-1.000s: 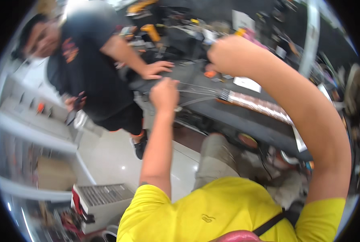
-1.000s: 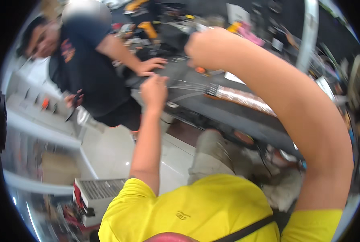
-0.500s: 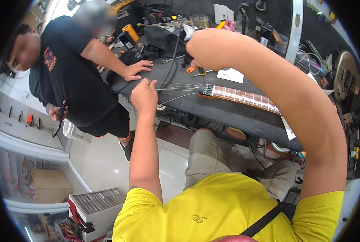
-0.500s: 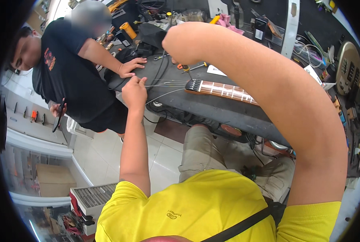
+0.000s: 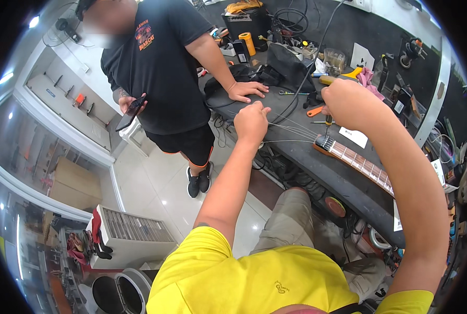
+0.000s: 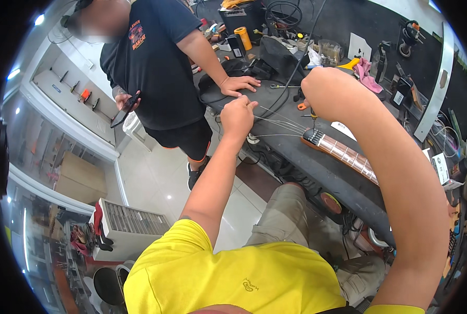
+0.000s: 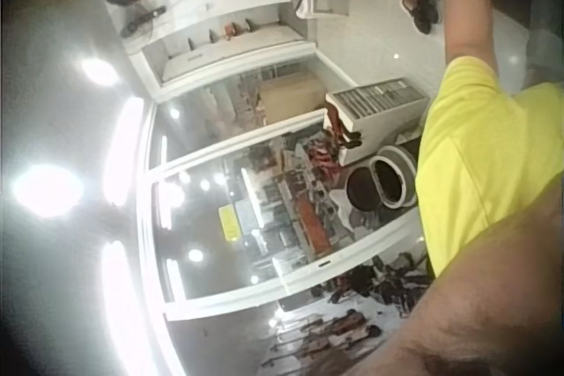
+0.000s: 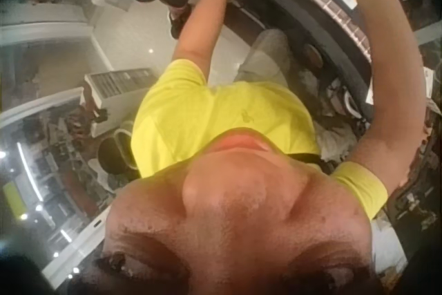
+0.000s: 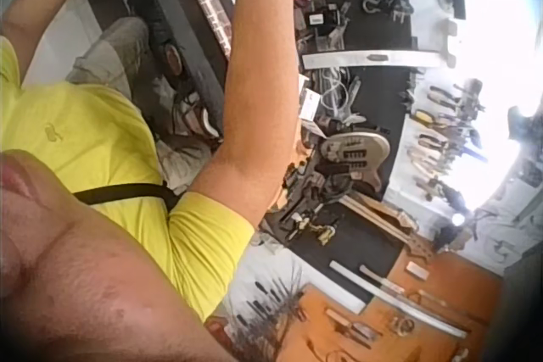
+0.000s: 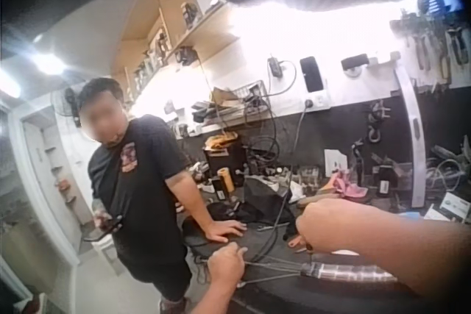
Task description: The person aligns strings at the guitar neck locking nut and tightens the clamps using a screwdriver. The person then removes new strings from paper packaging and installs them into the guitar bridge.
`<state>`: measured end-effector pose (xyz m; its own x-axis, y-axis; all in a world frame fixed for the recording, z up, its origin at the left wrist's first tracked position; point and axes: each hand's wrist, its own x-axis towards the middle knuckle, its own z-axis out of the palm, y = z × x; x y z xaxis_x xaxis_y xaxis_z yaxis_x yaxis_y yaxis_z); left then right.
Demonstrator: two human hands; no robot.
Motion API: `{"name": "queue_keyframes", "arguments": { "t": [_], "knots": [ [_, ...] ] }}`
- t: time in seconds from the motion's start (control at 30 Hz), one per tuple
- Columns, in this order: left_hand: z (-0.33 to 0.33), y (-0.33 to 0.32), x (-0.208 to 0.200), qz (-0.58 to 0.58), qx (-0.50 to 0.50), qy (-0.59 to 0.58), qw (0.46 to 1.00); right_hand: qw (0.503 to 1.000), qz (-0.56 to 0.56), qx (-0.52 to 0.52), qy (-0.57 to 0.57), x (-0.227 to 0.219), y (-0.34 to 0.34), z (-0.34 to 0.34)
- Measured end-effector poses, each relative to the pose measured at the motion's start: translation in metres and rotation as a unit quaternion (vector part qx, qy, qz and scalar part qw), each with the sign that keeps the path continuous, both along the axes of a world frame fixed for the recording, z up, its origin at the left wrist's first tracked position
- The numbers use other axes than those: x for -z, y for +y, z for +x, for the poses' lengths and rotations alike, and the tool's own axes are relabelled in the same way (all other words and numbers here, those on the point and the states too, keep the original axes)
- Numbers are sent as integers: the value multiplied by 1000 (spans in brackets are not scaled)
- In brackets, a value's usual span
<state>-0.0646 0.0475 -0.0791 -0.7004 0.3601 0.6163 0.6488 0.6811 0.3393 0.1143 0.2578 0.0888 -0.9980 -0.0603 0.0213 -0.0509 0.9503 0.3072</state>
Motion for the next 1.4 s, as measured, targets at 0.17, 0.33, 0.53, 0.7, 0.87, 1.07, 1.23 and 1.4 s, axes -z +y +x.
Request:
{"name": "queue_keyframes", "arguments": {
  "t": [0.17, 0.33, 0.53, 0.7, 0.87, 1.07, 1.23, 1.4],
  "knots": [
    [-7, 11, 9, -63, -16, 48, 997, 999, -19, -21, -17, -6, 8, 7],
    [-15, -1, 10, 20, 7, 33, 999, 995, -86, -38, 27, -8, 8, 6],
    [-6, 2, 13, 10, 12, -3, 1000, 995, -83, -29, 46, -9, 9, 15],
    [2, -5, 6, -83, -4, -19, 996, 995, -65, -54, 58, -11, 9, 10],
    [70, 22, -5, -28, 215, 123, 968, 973, -106, -18, 206, -37, 15, 0],
    [110, 66, 32, -79, 262, 131, 953, 939, -195, 193, 208, 25, 85, 30],
    [87, 63, 66, -64, 246, 172, 952, 923, -192, 233, 240, 115, 130, 79],
    [81, 55, 82, -68, 218, 135, 964, 927, -206, 186, 251, 107, 105, 175]
  ]
}}
